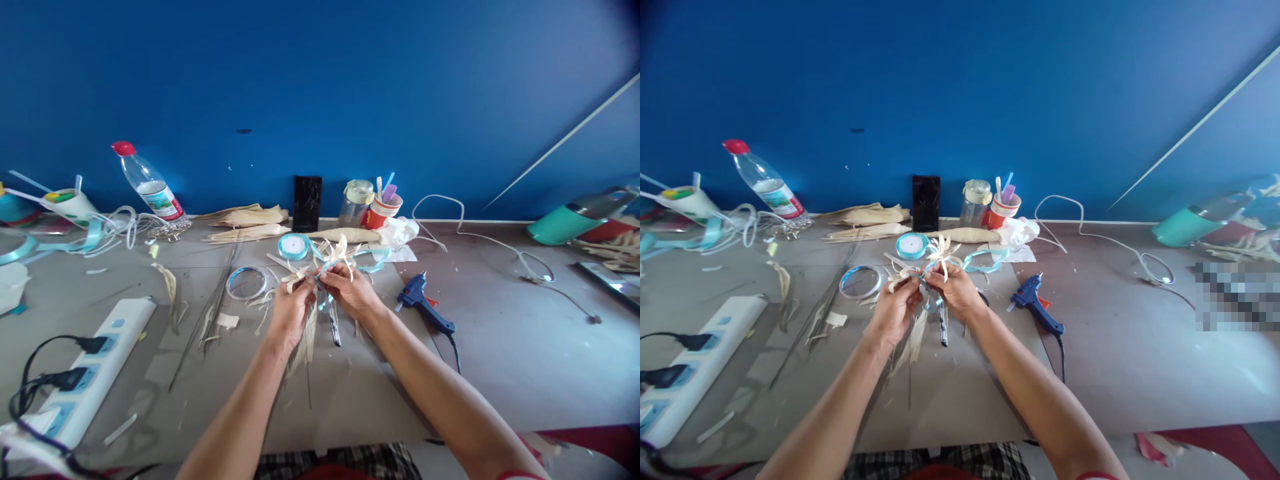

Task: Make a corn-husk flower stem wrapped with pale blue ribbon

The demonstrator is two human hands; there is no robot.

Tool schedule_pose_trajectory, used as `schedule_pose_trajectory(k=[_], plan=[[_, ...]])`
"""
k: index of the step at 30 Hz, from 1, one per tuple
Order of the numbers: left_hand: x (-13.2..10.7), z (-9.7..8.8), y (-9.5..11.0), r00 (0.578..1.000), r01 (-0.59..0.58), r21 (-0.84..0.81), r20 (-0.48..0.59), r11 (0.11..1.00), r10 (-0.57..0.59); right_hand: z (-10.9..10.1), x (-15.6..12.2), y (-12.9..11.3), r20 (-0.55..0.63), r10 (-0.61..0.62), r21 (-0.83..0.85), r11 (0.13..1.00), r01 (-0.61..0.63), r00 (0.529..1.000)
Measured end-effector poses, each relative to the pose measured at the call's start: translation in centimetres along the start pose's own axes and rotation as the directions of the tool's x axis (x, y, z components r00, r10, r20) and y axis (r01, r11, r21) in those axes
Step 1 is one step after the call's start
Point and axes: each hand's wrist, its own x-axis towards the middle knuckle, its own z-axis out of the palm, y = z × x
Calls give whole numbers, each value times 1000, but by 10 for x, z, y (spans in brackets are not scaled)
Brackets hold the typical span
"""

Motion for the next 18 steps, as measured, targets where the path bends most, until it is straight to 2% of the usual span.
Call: schedule_pose_trajectory(k=[5, 10, 15, 18], plan=[[0, -1, -3, 995, -98, 147, 1, 984, 99, 1, -1, -1, -50, -90, -239, 968, 76, 995], [-1, -1, -3, 968, -222, 356, -34, 908, 250, 11, -7, -6, -114, -204, -381, 913, 147, 972], [-3, 2, 1, 975, -207, 422, 18, 883, 220, 18, -11, -4, -109, -197, -352, 924, 148, 974], [-2, 1, -1, 972, -217, 409, 7, 886, 235, 19, -12, -3, -127, -217, -390, 908, 152, 968]])
